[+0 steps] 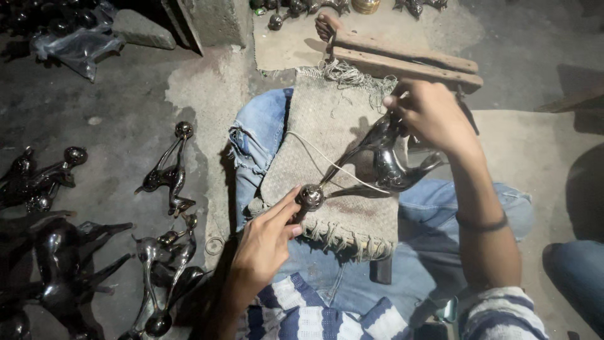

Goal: The person holds a metal bird-shaped sculpture on a cloth pad on their lap and repeatedly strikes it with a wooden mallet. They reposition the sculpture several times to hit different areas, including the head and body, while other similar metal sculptures are visible on the floor nearby.

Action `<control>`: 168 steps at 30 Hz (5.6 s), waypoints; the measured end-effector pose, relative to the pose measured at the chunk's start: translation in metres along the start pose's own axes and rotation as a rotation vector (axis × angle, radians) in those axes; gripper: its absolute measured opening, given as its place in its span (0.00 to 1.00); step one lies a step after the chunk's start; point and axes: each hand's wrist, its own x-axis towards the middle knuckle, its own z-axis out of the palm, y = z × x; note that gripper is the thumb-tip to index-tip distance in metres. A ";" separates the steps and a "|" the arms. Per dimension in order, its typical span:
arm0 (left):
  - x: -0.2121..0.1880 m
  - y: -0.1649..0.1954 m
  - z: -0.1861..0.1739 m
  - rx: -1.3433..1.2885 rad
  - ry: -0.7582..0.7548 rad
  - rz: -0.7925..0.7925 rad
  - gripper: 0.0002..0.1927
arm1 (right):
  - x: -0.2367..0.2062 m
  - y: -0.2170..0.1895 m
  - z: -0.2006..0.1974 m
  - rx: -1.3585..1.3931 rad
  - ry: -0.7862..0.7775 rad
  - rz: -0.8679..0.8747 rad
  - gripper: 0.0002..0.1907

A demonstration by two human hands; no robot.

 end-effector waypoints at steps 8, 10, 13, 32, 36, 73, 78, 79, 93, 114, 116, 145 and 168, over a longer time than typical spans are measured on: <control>-0.010 -0.021 0.001 0.005 -0.017 0.230 0.18 | 0.013 0.035 0.055 -0.152 0.080 -0.024 0.13; -0.012 -0.023 0.004 0.502 0.132 0.682 0.09 | 0.002 0.026 0.069 -0.185 0.134 -0.143 0.13; -0.015 -0.019 0.005 0.111 -0.208 0.075 0.17 | -0.010 0.008 0.075 -0.169 0.182 -0.141 0.18; 0.009 -0.009 0.013 -0.390 -0.106 0.150 0.07 | -0.204 0.050 0.121 0.180 0.243 0.242 0.18; 0.004 0.008 0.056 -0.307 0.019 0.333 0.08 | -0.210 0.072 0.169 -0.039 0.061 0.235 0.24; 0.133 0.012 0.057 -0.432 -0.582 0.158 0.15 | -0.191 0.116 0.097 0.841 0.627 -0.053 0.32; 0.136 0.012 0.052 -0.416 -0.621 0.224 0.10 | -0.184 0.112 0.074 0.823 0.515 -0.110 0.36; 0.137 0.012 0.051 -0.423 -0.630 0.226 0.10 | -0.181 0.112 0.072 0.801 0.478 -0.114 0.37; 0.143 0.019 0.056 -0.175 -0.623 0.435 0.13 | -0.168 0.115 0.008 0.112 0.517 -0.175 0.12; 0.146 0.020 0.057 -0.032 -0.657 0.518 0.22 | -0.167 0.066 0.016 -0.329 0.319 -0.221 0.33; 0.145 0.019 0.057 -0.022 -0.683 0.454 0.20 | -0.168 0.073 0.013 -0.339 0.322 -0.235 0.34; 0.123 0.027 0.050 -0.186 -0.614 0.273 0.16 | -0.167 0.067 0.015 0.425 0.498 0.064 0.31; 0.112 0.017 0.051 -0.110 -0.479 0.394 0.17 | -0.149 0.035 0.004 0.108 0.121 -0.064 0.33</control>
